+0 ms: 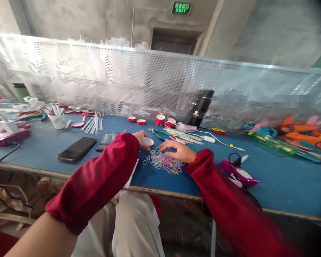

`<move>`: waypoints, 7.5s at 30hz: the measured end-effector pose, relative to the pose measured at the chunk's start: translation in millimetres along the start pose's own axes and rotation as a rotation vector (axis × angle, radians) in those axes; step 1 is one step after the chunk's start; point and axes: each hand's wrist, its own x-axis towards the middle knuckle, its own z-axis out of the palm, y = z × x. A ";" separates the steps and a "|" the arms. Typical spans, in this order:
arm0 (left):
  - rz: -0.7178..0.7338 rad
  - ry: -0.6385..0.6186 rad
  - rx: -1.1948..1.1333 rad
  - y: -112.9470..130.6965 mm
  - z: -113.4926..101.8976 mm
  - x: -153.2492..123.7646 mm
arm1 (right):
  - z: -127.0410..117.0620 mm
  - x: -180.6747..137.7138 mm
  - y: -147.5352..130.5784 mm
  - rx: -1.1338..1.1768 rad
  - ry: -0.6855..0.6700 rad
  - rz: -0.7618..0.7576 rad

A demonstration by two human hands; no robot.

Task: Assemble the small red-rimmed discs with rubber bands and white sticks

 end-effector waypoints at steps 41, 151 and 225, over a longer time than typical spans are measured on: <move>0.010 0.044 -0.088 -3.5 6.7 5.0 | -81.1 -3.1 -116.6 0.814 0.913 -0.067; 0.071 -0.137 0.002 3.8 5.4 -2.5 | -4.0 11.3 -13.6 -0.034 0.258 0.168; 0.277 0.001 -0.817 33.8 10.7 -5.2 | 15.5 13.8 -3.9 0.006 0.413 0.002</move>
